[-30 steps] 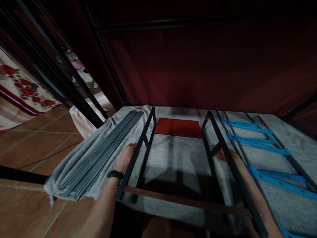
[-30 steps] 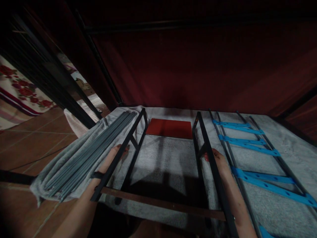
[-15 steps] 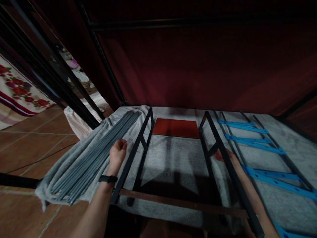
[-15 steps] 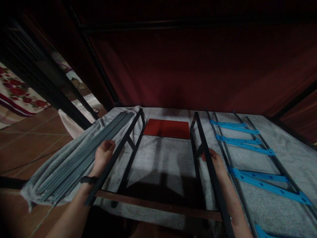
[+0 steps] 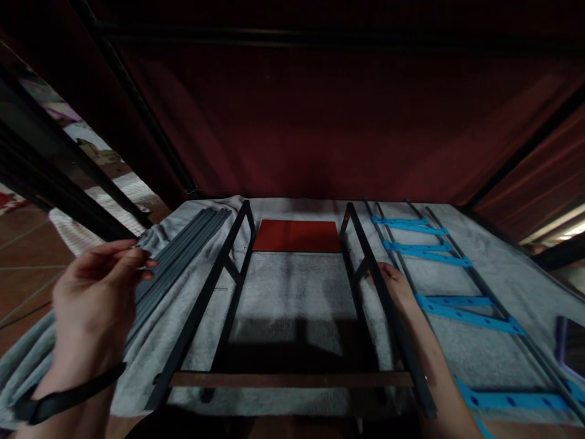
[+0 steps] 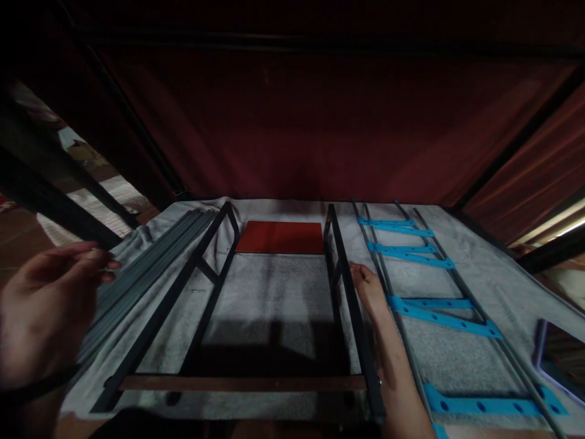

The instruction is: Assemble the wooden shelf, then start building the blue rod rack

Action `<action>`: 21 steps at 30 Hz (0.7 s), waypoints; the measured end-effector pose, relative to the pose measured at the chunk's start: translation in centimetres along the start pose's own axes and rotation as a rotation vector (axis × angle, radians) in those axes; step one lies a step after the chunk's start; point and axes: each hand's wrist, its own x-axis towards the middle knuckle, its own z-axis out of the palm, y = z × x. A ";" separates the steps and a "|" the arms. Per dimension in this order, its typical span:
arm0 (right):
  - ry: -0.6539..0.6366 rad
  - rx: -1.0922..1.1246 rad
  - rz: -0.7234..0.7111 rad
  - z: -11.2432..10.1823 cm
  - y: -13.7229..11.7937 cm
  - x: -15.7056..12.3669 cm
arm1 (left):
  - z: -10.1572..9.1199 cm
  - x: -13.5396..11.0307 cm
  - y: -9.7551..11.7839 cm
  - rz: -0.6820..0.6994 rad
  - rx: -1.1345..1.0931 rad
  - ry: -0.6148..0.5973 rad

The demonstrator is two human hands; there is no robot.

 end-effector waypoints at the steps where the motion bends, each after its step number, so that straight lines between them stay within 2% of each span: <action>1: 0.013 0.017 0.008 -0.1 -0.2 0.1 | 0.7 -0.3 1.8 -0.015 0.034 -0.117; 2: 0.029 0.043 0.018 -0.1 -0.3 0.2 | 1.6 -0.7 3.4 0.030 0.043 -0.144; 5: 0.074 0.127 0.027 -0.1 -0.5 0.5 | 5.6 -2.4 6.9 0.086 0.072 -0.446; 6: 0.092 0.160 0.024 -0.2 -0.6 0.5 | 7.3 -3.2 7.4 0.084 0.058 -0.595; 9: 0.151 0.263 -0.018 -0.3 -1.2 0.4 | 13.3 -6.3 7.3 0.041 -0.021 -0.980; 13: 0.177 0.380 -0.126 -0.7 -2.7 -0.3 | 21.2 -11.0 4.9 0.031 -0.050 -1.306; 15: 0.168 0.474 -0.159 -1.0 -3.5 -0.7 | 24.3 -12.8 3.8 0.075 -0.062 -1.344; 17: 0.143 0.574 -0.175 -1.1 -4.1 -1.0 | 26.5 -14.1 3.2 0.160 -0.015 -1.347; 21: 0.017 0.625 -0.202 -0.9 -4.4 -1.1 | 28.4 -16.0 3.0 0.385 0.130 -1.332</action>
